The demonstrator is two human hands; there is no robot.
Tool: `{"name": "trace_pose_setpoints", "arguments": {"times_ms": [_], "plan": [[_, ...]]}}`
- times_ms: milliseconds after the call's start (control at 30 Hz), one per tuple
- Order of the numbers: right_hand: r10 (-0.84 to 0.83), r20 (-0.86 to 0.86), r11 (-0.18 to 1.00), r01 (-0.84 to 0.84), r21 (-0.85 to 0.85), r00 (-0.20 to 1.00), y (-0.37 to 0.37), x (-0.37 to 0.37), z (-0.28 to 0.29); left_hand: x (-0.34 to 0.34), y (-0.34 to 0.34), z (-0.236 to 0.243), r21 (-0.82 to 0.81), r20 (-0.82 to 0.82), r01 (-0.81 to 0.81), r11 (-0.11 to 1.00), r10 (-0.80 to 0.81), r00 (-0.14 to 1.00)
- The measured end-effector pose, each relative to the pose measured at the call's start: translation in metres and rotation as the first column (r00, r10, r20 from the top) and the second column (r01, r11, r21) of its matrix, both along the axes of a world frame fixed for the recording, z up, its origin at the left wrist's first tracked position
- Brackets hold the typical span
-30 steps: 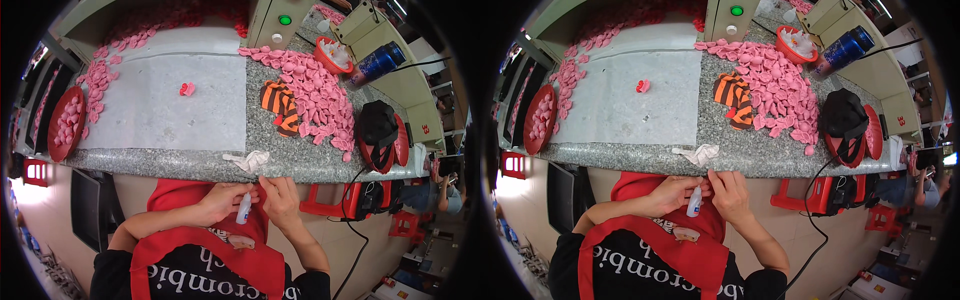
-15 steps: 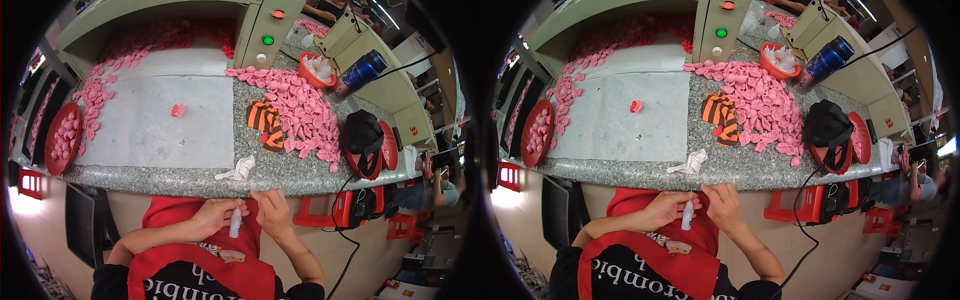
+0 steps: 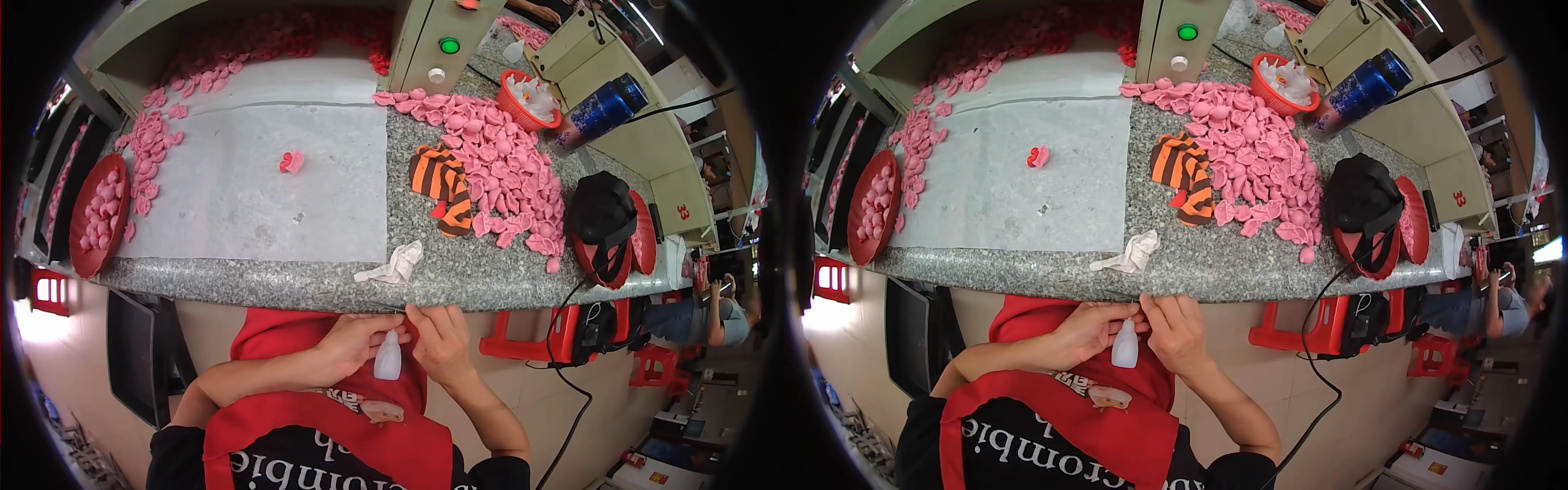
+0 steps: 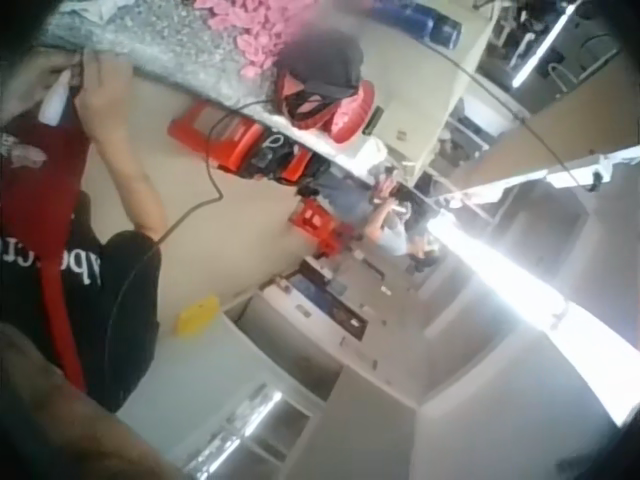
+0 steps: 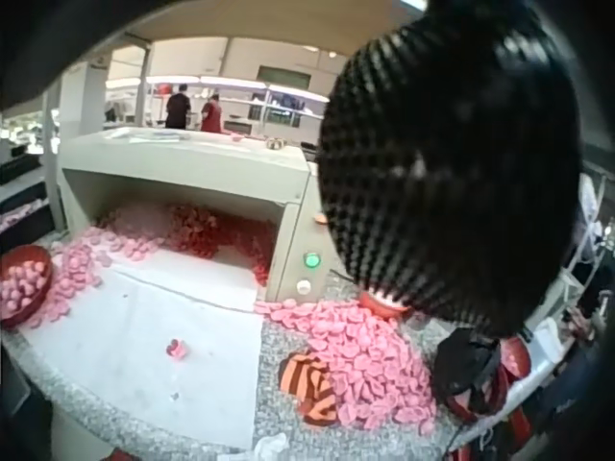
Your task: The person applies glue from a bottle onto toy parts, attaches the pieces together by hand, and uses a pin to clear the glue nozzle.
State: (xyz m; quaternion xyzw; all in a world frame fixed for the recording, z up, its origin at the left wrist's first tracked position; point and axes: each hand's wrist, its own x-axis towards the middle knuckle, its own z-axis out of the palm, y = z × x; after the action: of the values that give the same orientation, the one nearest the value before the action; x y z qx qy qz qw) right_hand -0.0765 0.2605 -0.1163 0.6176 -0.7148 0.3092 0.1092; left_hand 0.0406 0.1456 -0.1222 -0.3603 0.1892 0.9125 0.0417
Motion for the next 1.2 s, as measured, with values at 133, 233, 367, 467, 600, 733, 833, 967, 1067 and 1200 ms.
{"name": "trace_pose_setpoints", "arguments": {"times_ms": [133,233,367,467,600,733,833,967,1067,1200], "plan": [[-0.046,-0.018,0.998,0.046,0.037,0.999,-0.006,-0.003,0.003,-0.001,0.001,0.000,0.033,0.009,0.003,0.999,-0.003,1.000],[-0.015,0.049,1.000,0.016,-0.005,0.999,-0.003,-0.003,0.001,-0.001,0.003,0.000,0.052,-0.007,-0.013,0.999,0.014,1.000],[-0.031,0.037,0.999,0.030,0.039,0.999,-0.001,0.004,0.006,0.003,0.004,-0.006,0.061,-0.006,0.011,0.998,-0.010,1.000],[-0.041,0.028,0.999,0.040,0.036,0.999,-0.003,-0.006,0.000,-0.004,0.002,0.001,0.042,0.080,0.023,0.999,-0.026,0.996],[0.027,0.071,1.000,-0.027,0.008,0.997,-0.001,0.003,0.005,-0.003,0.004,-0.004,0.073,0.061,-0.003,0.997,-0.001,0.998],[-0.031,0.019,0.997,0.029,0.075,0.999,-0.005,-0.001,0.006,-0.004,0.003,-0.003,0.077,0.097,0.005,0.997,-0.013,0.995],[-0.013,0.084,0.999,0.010,0.035,0.996,-0.006,-0.004,0.004,-0.005,0.002,-0.001,0.068,0.111,0.021,0.997,-0.028,0.993],[-0.001,0.034,0.999,0.000,0.040,0.999,-0.001,-0.003,0.004,-0.006,0.007,-0.004,0.047,0.083,0.009,0.999,-0.013,0.996],[-0.019,0.051,0.999,0.018,0.027,0.999,-0.003,-0.010,0.002,-0.009,0.004,0.001,0.037,0.120,0.038,0.999,-0.042,0.992],[0.003,0.103,0.999,-0.008,0.042,0.995,-0.001,-0.002,0.004,-0.006,0.003,0.000,0.070,0.118,0.051,0.996,-0.059,0.991]]}}
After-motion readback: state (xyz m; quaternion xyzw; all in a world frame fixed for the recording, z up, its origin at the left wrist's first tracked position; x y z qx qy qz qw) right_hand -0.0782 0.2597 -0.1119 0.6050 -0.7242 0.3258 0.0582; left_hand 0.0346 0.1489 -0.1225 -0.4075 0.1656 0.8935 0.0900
